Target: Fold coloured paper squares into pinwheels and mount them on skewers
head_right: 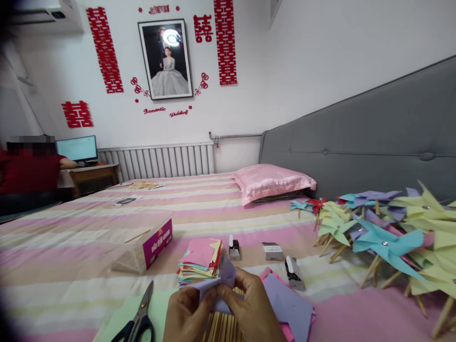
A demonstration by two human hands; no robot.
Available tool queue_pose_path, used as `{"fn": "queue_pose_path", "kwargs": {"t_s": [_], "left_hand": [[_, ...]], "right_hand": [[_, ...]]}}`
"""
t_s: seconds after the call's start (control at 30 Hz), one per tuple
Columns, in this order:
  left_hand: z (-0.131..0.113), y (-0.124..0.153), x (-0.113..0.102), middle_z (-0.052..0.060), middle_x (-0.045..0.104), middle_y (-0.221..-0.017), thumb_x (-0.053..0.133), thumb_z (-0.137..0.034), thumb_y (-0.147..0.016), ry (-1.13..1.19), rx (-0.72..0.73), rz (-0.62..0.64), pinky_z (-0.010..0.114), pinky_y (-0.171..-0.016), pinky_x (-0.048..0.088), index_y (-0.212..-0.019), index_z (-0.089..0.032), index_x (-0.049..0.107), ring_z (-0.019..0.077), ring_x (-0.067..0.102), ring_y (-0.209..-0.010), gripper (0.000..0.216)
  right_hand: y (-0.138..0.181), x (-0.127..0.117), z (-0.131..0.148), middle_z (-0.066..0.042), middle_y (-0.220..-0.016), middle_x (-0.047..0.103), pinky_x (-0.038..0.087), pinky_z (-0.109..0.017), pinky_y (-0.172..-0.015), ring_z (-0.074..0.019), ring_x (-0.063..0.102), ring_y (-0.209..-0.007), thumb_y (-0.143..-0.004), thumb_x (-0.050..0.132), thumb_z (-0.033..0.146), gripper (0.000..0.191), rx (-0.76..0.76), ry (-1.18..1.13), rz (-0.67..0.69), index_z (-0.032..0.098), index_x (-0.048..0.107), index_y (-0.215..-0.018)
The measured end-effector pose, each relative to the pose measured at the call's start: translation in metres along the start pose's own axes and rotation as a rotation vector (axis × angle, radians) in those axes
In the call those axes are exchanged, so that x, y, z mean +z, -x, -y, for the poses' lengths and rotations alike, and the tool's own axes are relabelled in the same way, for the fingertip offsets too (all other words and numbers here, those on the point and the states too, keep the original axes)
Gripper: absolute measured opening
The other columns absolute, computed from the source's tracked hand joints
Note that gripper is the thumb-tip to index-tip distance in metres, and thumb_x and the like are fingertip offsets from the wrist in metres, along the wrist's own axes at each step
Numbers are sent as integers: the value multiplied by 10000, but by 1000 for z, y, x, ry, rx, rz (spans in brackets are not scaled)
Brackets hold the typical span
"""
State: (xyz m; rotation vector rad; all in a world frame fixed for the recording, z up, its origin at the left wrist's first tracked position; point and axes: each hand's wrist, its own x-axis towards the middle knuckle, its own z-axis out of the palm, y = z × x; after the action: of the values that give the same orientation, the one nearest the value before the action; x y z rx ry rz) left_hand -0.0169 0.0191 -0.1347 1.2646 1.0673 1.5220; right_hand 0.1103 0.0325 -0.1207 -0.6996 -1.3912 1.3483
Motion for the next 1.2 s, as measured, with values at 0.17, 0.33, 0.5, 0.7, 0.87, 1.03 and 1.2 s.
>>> {"fn": "queue_pose_path", "kwargs": {"t_s": [0.17, 0.33, 0.5, 0.7, 0.87, 1.03, 1.2], "left_hand": [[1, 0, 0, 73, 663, -633, 686, -366, -660, 27, -26, 23, 274, -596, 451, -694, -102, 679, 186, 572, -616, 266], [5, -2, 0, 37, 631, -580, 688, -333, -662, 74, -32, 66, 241, -560, 418, -620, -109, 640, 136, 518, -561, 232], [2, 0, 0, 41, 628, -552, 714, -345, -611, -61, -41, 18, 239, -543, 410, -581, -115, 637, 148, 523, -549, 244], [-6, 3, -4, 73, 662, -619, 641, -458, -661, -93, 6, 41, 260, -586, 428, -671, -130, 683, 188, 567, -620, 331], [-9, -2, -7, 94, 657, -625, 417, -537, -783, -66, -77, 48, 275, -552, 409, -703, -109, 675, 190, 574, -570, 507], [-10, -2, -9, 45, 614, -533, 517, -442, -740, -816, -87, -78, 257, -499, 286, -579, -167, 617, 191, 543, -533, 334], [-19, 0, -5, 84, 689, -739, 492, -352, -733, -1322, -248, -34, 309, -587, 331, -709, -202, 621, 267, 615, -733, 199]], "right_hand": [[1, -1, 2, -88, -942, 703, 471, -351, -798, -269, 611, -927, -753, 624, 362, 333, -1, 13, -15, 151, 656, -1009], [2, -1, 0, -81, -946, 699, 474, -339, -791, -247, 619, -886, -778, 599, 302, 290, -4, 66, -54, 144, 642, -1017], [3, -1, 2, -80, -944, 700, 469, -332, -794, -241, 618, -880, -781, 589, 264, 273, -6, 127, -53, 139, 639, -1019], [0, -9, 7, -76, -892, 708, 466, -322, -772, -234, 623, -857, -748, 629, 299, 263, 29, 34, -32, 132, 657, -950], [-6, -26, 5, -54, -767, 717, 495, -308, -660, -215, 662, -702, -672, 700, 348, 300, 120, -270, -140, 151, 651, -894], [-8, -31, 7, -58, -777, 720, 514, -312, -682, -209, 672, -720, -670, 708, 304, 253, 165, -482, -144, 165, 647, -872], [-7, -28, 9, -33, -713, 716, 511, -261, -654, -177, 668, -700, -661, 727, 196, 233, 184, -506, -89, 148, 657, -879]]}}
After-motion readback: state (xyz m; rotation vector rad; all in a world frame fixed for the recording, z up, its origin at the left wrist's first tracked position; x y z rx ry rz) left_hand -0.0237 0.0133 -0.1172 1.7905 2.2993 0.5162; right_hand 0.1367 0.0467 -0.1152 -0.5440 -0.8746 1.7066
